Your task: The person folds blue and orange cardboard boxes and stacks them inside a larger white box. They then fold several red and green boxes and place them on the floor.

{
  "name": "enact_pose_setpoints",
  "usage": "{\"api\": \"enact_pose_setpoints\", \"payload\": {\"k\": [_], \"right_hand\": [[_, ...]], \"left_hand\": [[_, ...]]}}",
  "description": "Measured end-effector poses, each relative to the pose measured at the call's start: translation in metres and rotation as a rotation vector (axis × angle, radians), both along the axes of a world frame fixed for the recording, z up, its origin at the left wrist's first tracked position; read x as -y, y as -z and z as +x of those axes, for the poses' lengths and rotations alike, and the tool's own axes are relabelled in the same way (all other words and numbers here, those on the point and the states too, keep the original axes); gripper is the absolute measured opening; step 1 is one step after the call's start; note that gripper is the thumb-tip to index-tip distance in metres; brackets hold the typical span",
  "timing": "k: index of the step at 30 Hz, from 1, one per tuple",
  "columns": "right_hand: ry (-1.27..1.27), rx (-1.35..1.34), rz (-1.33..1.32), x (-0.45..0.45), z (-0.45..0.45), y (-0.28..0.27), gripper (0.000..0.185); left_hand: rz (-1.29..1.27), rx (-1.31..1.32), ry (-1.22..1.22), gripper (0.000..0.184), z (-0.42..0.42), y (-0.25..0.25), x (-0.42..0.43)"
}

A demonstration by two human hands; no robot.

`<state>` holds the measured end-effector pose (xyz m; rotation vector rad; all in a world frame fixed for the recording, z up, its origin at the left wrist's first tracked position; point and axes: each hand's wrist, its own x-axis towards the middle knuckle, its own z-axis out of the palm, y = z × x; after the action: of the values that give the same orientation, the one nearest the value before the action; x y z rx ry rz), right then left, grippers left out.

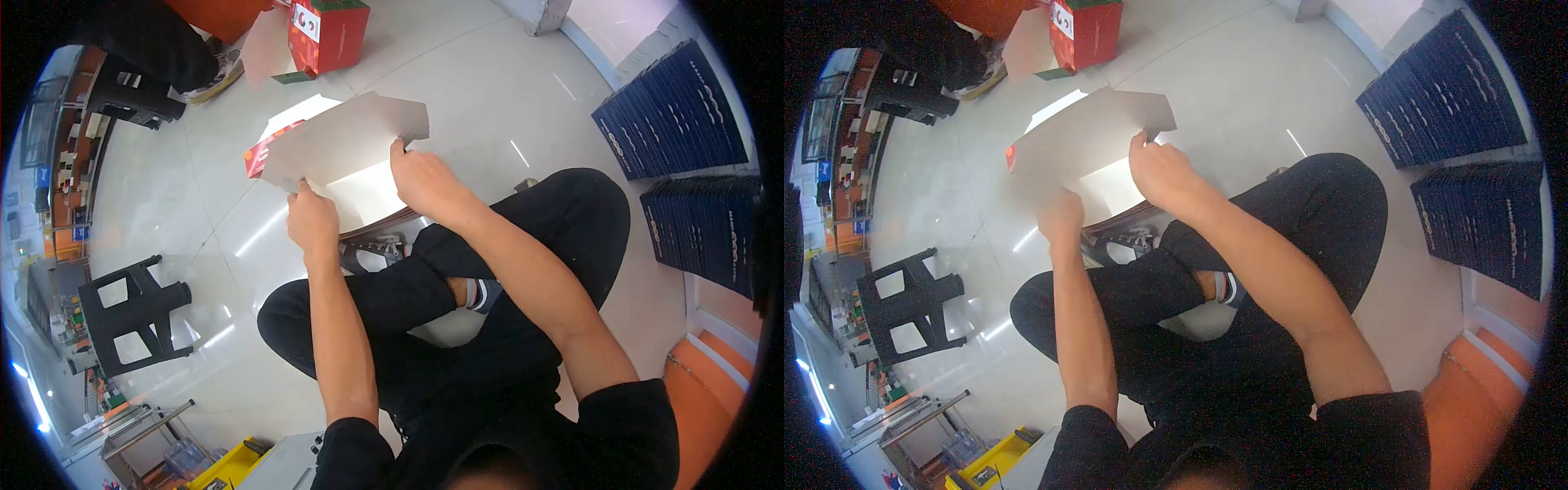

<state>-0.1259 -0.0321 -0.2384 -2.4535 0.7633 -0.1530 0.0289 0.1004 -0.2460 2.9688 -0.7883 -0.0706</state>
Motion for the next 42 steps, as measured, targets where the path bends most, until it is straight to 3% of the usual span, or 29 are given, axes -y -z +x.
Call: {"api": "enact_pose_setpoints", "payload": {"k": [3,5,8,21,23,24,27,29,31,32,34,35,37,39,42], "right_hand": [[0.014,-0.039,-0.01,-0.005,-0.003,0.008,0.05],[0.083,-0.026,-0.144,-0.002,-0.005,0.014,0.051],[0.183,-0.073,-0.094,0.021,-0.009,0.005,0.047],[0.24,-0.056,-0.13,0.038,-0.017,0.01,0.037],[0.342,-0.111,-0.151,0.055,-0.022,0.004,0.036],[0.334,-0.108,-0.162,0.063,-0.025,0.005,0.036],[0.462,-0.085,-0.2,0.076,-0.029,0.012,0.04],[0.539,-0.05,-0.207,0.074,-0.028,0.011,0.048],[0.53,-0.061,-0.187,0.071,-0.024,0.007,0.051],[0.528,-0.082,-0.155,0.073,-0.022,0.006,0.054],[0.504,-0.051,-0.192,0.073,-0.02,0.015,0.055],[0.475,-0.031,-0.208,0.072,-0.019,0.018,0.056],[0.478,-0.029,-0.21,0.07,-0.014,0.016,0.058],[0.438,0.025,-0.173,0.064,-0.011,0.021,0.061],[0.385,0.084,-0.13,0.056,-0.007,0.019,0.064]], "left_hand": [[-0.094,0.03,0.017,0.04,0.004,0.022,-0.008],[-0.381,-0.098,0.001,0.037,0.014,0.04,-0.005],[-0.56,-0.11,0.087,0.036,0.005,0.042,0.016],[-0.658,-0.105,0.113,0.034,-0.009,0.036,0.042],[-0.653,-0.338,0.267,0.033,-0.013,0.011,0.049],[-0.739,-0.373,0.24,0.031,-0.001,0.024,0.053],[-0.818,-0.135,0.123,0.033,0.043,0.045,0.056],[-0.783,-0.035,0.057,0.041,0.072,0.037,0.052],[-0.425,0.483,0.295,0.051,0.095,0.015,0.048],[-0.444,0.491,0.294,0.051,0.112,0.015,0.045],[-0.281,0.333,0.612,0.059,0.152,0.028,0.034],[-0.292,0.335,0.62,0.059,0.166,0.023,0.029],[0.036,-0.085,0.438,0.064,0.18,0.0,0.017],[0.005,-0.069,0.306,0.061,0.166,-0.046,0.003],[-0.47,0.102,0.254,0.043,0.153,-0.087,-0.02]]}}
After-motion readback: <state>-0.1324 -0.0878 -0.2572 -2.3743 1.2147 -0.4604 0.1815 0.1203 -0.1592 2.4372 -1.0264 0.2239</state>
